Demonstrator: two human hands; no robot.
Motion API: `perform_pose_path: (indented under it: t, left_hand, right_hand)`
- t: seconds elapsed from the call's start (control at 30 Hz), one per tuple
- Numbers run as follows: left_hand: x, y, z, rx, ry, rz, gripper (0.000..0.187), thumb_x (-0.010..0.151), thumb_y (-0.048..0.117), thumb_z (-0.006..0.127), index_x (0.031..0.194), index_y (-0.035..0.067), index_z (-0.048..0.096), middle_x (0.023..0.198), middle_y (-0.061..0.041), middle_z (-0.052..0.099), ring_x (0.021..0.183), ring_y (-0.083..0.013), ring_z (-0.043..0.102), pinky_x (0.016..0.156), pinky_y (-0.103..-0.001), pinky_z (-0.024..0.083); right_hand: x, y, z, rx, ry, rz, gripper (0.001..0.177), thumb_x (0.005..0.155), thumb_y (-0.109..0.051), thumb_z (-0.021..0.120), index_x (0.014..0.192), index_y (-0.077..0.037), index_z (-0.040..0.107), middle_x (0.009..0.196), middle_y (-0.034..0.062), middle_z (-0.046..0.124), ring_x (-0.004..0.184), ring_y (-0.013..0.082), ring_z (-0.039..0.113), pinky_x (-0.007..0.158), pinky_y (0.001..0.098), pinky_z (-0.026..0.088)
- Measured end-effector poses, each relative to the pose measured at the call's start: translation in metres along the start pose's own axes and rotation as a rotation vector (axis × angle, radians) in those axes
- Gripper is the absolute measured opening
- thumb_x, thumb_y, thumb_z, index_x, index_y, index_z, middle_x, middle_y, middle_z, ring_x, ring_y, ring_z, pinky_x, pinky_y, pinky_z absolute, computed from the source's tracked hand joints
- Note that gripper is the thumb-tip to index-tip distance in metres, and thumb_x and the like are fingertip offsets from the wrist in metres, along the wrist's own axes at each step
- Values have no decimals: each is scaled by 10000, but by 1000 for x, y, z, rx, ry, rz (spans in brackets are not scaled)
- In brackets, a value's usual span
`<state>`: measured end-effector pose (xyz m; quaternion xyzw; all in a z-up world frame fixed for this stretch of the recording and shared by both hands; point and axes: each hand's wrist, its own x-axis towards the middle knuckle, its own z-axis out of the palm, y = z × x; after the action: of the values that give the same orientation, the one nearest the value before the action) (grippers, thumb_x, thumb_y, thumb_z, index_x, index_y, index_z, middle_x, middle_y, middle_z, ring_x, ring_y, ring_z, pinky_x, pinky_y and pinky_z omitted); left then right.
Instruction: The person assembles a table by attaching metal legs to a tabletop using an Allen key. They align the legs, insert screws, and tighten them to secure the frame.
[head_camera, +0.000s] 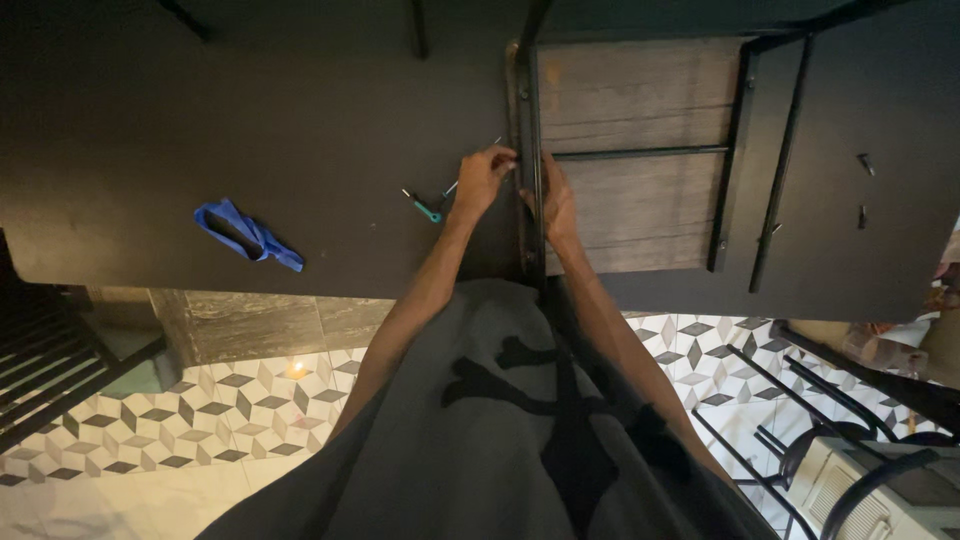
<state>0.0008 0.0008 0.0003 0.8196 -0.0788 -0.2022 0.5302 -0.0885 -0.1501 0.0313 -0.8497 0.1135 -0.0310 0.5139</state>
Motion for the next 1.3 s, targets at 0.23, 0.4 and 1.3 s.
perform_pose_path:
  t: [0.23, 0.4, 1.3]
  left_hand:
    - [1, 6, 4, -242, 12, -233, 193, 935, 46, 736, 1126, 63, 735, 994, -82, 778, 896, -196, 737, 796, -336, 598]
    - [3, -4, 12, -239, 0, -92, 309, 849, -61, 716, 1141, 40, 714, 1053, -80, 725, 970, -159, 698, 861, -320, 595]
    - [5, -16, 17, -89, 78, -180, 158, 983, 138, 745, 1102, 33, 737, 973, -118, 777, 881, -189, 750, 806, -344, 580]
  right_hand:
    - [1, -11, -4, -14, -8, 60, 789, 804, 31, 811, 1504, 38, 448, 1338, 244, 637, 1175, 328, 658, 965, 409, 560]
    - [0, -11, -3, 10, 1, -10, 733, 847, 54, 772, 1506, 71, 451, 1309, 241, 668, 1145, 287, 690, 927, 372, 590]
    - [-2, 6, 0, -62, 5, 34, 754, 852, -27, 798, 1508, 53, 436, 1312, 245, 672, 1104, 335, 700, 917, 401, 576]
